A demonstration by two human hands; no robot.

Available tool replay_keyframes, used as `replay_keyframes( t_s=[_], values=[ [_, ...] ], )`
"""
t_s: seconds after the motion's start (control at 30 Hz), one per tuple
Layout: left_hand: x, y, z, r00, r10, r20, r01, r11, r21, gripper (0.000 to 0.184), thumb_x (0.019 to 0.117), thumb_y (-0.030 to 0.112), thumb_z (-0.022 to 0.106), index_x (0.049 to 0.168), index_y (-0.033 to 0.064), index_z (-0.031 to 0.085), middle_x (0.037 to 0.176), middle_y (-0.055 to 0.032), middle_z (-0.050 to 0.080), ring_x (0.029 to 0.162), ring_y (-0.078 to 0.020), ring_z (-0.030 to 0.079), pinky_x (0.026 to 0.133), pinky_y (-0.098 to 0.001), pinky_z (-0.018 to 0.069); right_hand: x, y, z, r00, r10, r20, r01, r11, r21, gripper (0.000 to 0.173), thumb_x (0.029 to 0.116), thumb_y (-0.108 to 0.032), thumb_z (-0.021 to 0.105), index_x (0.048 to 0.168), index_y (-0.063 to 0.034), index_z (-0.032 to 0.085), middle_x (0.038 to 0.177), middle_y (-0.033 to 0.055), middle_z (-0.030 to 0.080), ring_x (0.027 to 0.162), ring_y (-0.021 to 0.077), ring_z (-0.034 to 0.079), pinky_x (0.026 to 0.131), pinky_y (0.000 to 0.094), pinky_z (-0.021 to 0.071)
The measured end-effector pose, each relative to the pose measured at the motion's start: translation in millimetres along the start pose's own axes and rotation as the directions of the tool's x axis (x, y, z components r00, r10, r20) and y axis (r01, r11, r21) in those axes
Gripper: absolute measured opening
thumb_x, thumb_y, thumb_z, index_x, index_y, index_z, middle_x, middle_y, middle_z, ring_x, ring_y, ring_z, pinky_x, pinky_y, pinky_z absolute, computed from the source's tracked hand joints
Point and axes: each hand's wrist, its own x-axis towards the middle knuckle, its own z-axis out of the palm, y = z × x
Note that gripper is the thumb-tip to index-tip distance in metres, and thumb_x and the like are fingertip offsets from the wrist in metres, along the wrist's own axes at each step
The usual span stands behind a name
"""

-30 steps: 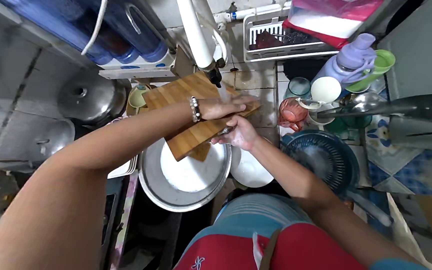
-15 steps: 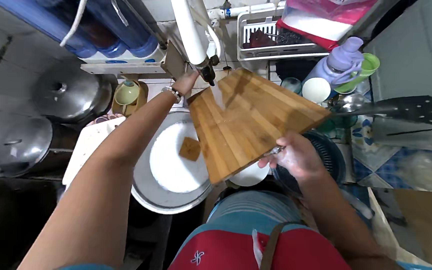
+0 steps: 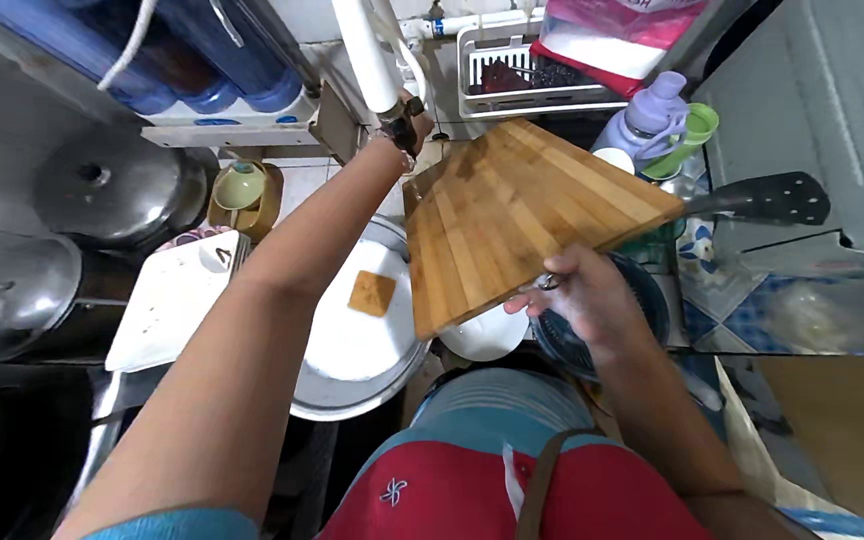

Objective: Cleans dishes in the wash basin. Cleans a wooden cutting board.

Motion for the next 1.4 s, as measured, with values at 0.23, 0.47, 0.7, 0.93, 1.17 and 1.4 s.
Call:
replay_keyframes(
  t_s=[0.23,0.47,0.7,0.93,1.17,1.4],
  values=[
    [-188.2,-41.2,-41.8,0.713,0.633,0.301,-0.502,0.761,-0.41,0.101,0.0886,0.077,0.047,0.159,0.0056,0.034,0.16,-0.0165,0.041,0.148,-0.0301,0.039,0.119,-0.0542,0.0342,16.5,-3.0,19.2,0.997,0.033,-0.063,-0.033,0.999,-0.002,0.026,0.1019,-0.01,0.028,0.102,-0.0052,0.054,0.073,0.0086,0.072,0.058,0.0168,0.071,0.054,0.0266,0.0604],
    [-267.4,-44.6,-27.2,0.761,0.618,-0.198,-0.592,0.786,0.178,0.049,0.0859,-0.003,0.065,0.135,-0.0088,0.059,0.13,-0.0248,0.067,0.106,-0.0383,0.073,0.075,-0.0494,0.0607,9.0,22.4,67.8,0.994,-0.02,0.104,0.018,0.999,0.028,0.022,0.1009,-0.007,0.035,0.103,-0.0031,0.056,0.078,0.0102,0.073,0.065,0.021,0.074,0.059,0.0326,0.0632],
    [-324.7,-134.6,-77.6,0.69,0.584,-0.428,-0.583,0.799,0.149,0.035,0.0966,0.011,0.056,0.129,0.0024,0.067,0.094,-0.0181,0.075,0.072,-0.0253,0.071,0.063,-0.0379,0.0565,6.9,16.9,82.6,0.716,-0.038,0.697,0.15,0.984,-0.1,0.034,0.0934,-0.011,0.061,0.126,0.0017,0.061,0.119,0.0047,0.07,0.113,0.0095,0.067,0.098,0.0285,0.0561],
    [-434.2,-234.7,-98.9,0.826,0.001,-0.563,-0.339,0.8,-0.495,0.026,0.0827,0.011,0.082,0.104,0.0005,0.072,0.098,-0.0063,0.075,0.091,-0.015,0.073,0.084,-0.0357,0.0618,52.7,6.4,64.2,0.575,0.168,0.801,0.575,0.613,-0.542,0.047,0.0959,-0.023,0.062,0.138,-0.0021,0.061,0.143,0.0132,0.06,0.133,0.0177,0.055,0.113,0.0366,0.0454],
    [-456.7,-249.9,-60.9,0.734,-0.378,-0.565,-0.146,0.723,-0.675,0.023,0.0827,0.014,0.078,0.1,0.0021,0.069,0.09,0.0025,0.074,0.083,-0.0082,0.073,0.078,-0.0283,0.0629,127.6,114.3,99.4,0.691,0.504,0.518,0.501,0.183,-0.846,0.044,0.099,-0.02,0.067,0.136,0.0036,0.061,0.134,0.0286,0.061,0.129,0.0437,0.057,0.109,0.0622,0.0417],
    [-433.9,-240.0,-41.0,0.716,-0.565,-0.409,0.029,0.61,-0.792,0.017,0.0813,0.003,0.069,0.098,0.0084,0.069,0.082,0.0114,0.073,0.075,0.0015,0.071,0.069,-0.0187,0.061,160.7,223.2,129.1,0.734,0.494,0.465,0.621,-0.212,-0.755,0.062,0.0842,-0.008,0.081,0.142,-0.0037,0.059,0.161,0.0326,0.028,0.146,0.0567,0.027,0.104,0.077,0.0348]
  ],
)
